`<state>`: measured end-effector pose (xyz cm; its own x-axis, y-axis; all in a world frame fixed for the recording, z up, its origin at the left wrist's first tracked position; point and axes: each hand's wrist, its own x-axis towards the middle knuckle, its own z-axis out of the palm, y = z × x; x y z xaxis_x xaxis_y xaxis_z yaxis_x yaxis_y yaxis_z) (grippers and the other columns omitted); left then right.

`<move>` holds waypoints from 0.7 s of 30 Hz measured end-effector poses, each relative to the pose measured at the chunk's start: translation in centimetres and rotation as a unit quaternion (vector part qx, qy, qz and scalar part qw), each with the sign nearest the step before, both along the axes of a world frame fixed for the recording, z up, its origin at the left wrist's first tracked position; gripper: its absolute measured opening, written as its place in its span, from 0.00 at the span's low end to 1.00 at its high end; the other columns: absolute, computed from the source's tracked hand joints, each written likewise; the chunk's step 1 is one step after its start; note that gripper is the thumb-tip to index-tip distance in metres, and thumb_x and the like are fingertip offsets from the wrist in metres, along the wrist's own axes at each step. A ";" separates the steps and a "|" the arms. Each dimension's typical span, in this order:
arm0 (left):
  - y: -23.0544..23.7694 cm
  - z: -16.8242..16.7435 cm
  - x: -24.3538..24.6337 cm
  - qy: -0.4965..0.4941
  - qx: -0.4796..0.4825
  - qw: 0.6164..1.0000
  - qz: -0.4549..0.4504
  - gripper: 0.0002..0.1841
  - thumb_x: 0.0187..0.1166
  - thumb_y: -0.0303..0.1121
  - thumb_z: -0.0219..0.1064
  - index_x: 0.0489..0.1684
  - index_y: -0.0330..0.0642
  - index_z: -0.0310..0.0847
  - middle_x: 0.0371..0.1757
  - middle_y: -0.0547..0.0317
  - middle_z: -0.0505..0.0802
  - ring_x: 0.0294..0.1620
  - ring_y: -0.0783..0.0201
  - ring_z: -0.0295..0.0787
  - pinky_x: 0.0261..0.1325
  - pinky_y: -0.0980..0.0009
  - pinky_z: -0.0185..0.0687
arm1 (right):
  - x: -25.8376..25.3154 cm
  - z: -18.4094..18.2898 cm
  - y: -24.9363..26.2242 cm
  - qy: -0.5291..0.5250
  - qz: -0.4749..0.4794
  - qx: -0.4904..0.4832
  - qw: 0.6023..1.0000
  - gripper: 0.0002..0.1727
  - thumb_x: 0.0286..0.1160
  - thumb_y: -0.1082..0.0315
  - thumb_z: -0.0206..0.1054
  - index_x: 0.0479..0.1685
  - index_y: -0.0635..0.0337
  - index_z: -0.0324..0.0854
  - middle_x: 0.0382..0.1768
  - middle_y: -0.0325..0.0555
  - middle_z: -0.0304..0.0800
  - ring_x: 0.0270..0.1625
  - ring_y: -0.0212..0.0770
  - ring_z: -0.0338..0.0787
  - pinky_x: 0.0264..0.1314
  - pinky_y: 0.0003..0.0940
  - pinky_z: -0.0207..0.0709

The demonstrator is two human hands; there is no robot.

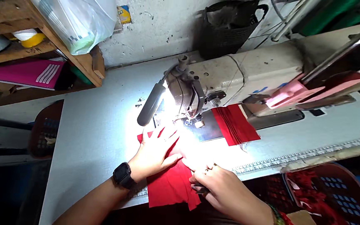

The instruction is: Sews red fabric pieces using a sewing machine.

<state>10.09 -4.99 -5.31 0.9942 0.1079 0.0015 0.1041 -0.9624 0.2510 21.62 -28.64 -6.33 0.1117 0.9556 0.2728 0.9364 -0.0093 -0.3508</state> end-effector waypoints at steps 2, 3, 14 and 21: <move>0.2 -0.2 0.0 -0.017 0.012 1.000 0.004 0.36 0.84 0.69 0.43 0.90 0.69 0.63 0.92 0.64 0.67 0.92 0.46 0.55 0.79 0.23 0.45 | 0.0 0.0 0.0 0.000 -0.001 0.001 1.000 0.06 0.65 0.59 0.65 0.34 0.43 0.88 0.26 0.31 0.87 0.31 0.39 0.89 0.28 0.38 0.81; 0.2 -0.3 0.0 -0.018 0.016 1.000 0.005 0.35 0.83 0.69 0.43 0.90 0.71 0.63 0.91 0.64 0.67 0.92 0.45 0.56 0.79 0.22 0.45 | 0.1 0.0 0.0 -0.001 -0.001 0.001 1.000 0.06 0.65 0.59 0.65 0.34 0.43 0.88 0.26 0.31 0.87 0.31 0.38 0.89 0.27 0.38 0.80; 0.7 0.2 0.7 -0.010 0.033 0.999 0.027 0.35 0.81 0.72 0.43 0.89 0.77 0.63 0.92 0.59 0.66 0.93 0.44 0.52 0.79 0.18 0.33 | 0.4 0.2 0.6 0.000 -0.006 -0.006 1.000 0.08 0.63 0.60 0.66 0.37 0.43 0.89 0.27 0.31 0.89 0.31 0.38 0.90 0.29 0.38 0.82; 1.2 -0.1 0.6 -0.025 0.030 0.999 0.011 0.34 0.82 0.71 0.44 0.87 0.75 0.66 0.91 0.61 0.68 0.93 0.47 0.53 0.80 0.19 0.31 | 0.2 0.3 0.7 -0.018 -0.013 -0.011 1.000 0.07 0.65 0.59 0.65 0.36 0.43 0.89 0.27 0.31 0.89 0.31 0.38 0.90 0.29 0.38 0.81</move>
